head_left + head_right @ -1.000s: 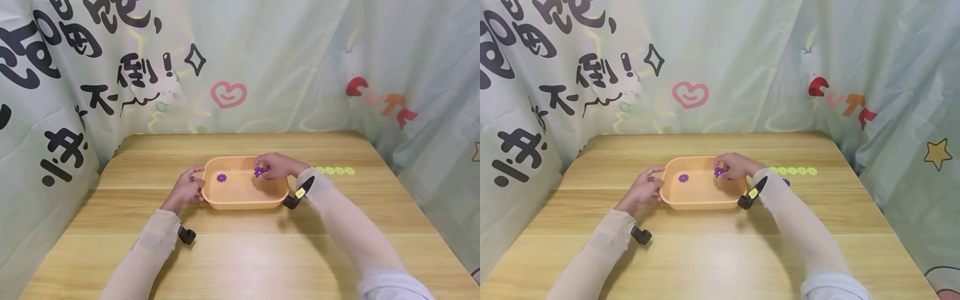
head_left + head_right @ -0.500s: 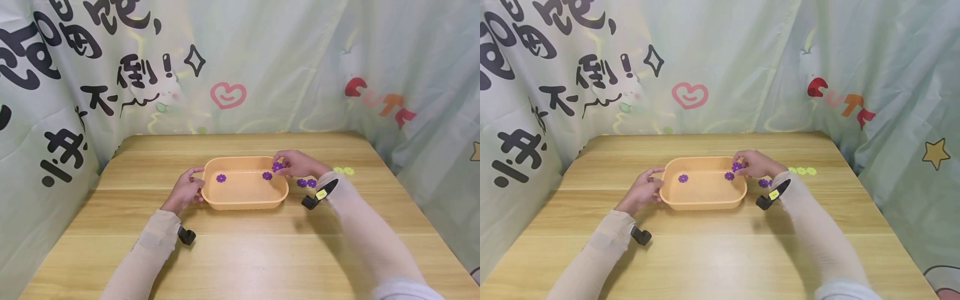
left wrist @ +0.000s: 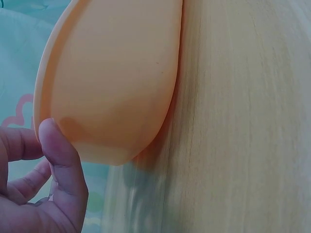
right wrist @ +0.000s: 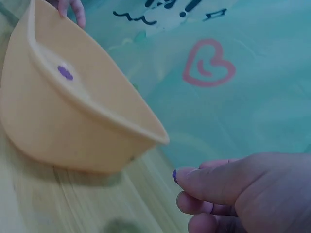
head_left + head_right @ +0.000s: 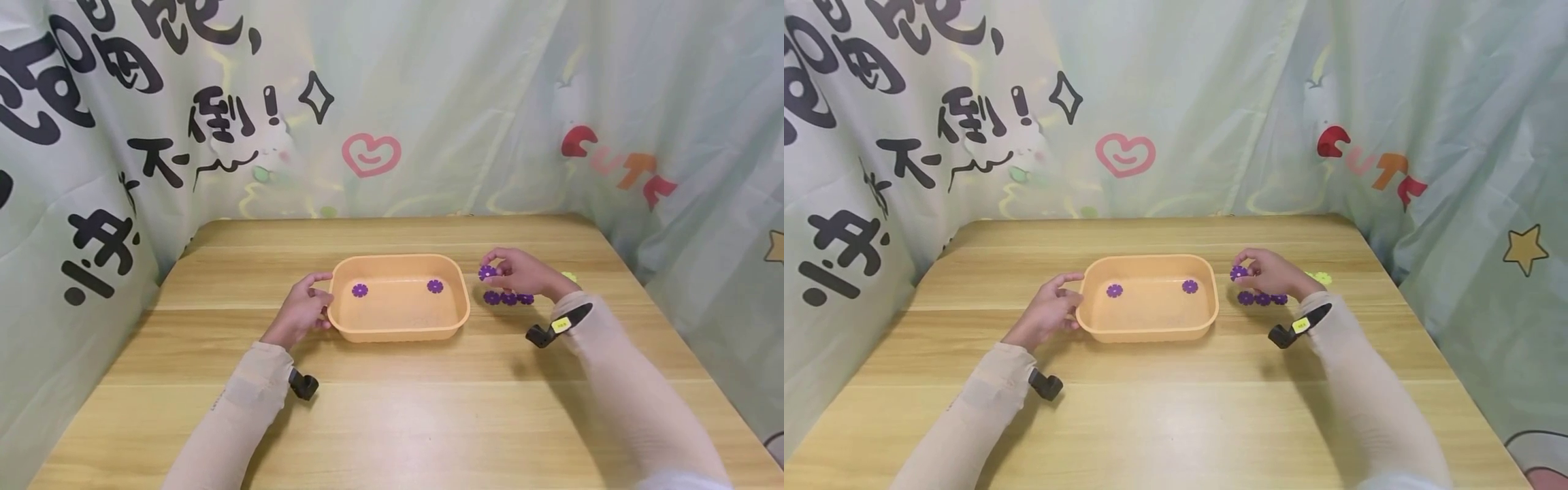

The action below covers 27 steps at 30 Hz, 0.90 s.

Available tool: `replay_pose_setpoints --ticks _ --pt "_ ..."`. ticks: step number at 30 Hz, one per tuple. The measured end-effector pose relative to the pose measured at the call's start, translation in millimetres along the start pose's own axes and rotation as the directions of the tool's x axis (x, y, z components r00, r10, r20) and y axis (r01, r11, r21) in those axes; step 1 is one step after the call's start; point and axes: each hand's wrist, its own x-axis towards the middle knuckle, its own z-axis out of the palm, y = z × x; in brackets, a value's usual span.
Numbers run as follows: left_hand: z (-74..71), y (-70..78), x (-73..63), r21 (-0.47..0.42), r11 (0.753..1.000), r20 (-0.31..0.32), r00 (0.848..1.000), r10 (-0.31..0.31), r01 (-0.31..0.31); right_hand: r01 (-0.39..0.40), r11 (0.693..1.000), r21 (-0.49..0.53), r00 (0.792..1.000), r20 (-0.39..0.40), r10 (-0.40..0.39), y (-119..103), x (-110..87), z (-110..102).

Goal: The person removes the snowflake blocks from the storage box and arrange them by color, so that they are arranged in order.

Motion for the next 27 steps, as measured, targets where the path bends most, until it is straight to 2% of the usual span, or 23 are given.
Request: replay_pose_setpoints --ticks 8,14,27 --pt "1.1 1.7 -0.2 0.005 1.0 0.006 1.0 -0.005 0.005 -0.083 0.995 0.048 0.995 -0.047 0.085 27.5 -21.0 -7.1" --pt "0.8 1.6 0.6 -0.003 1.0 0.009 1.0 -0.005 0.005 -0.151 0.986 0.07 0.984 -0.086 0.157 44.6 -37.1 -11.9" --pt "-0.1 0.3 -0.5 0.002 1.0 0.001 1.0 0.014 -0.014 -0.186 0.972 0.146 0.97 -0.132 0.206 71.3 -61.9 -17.3"
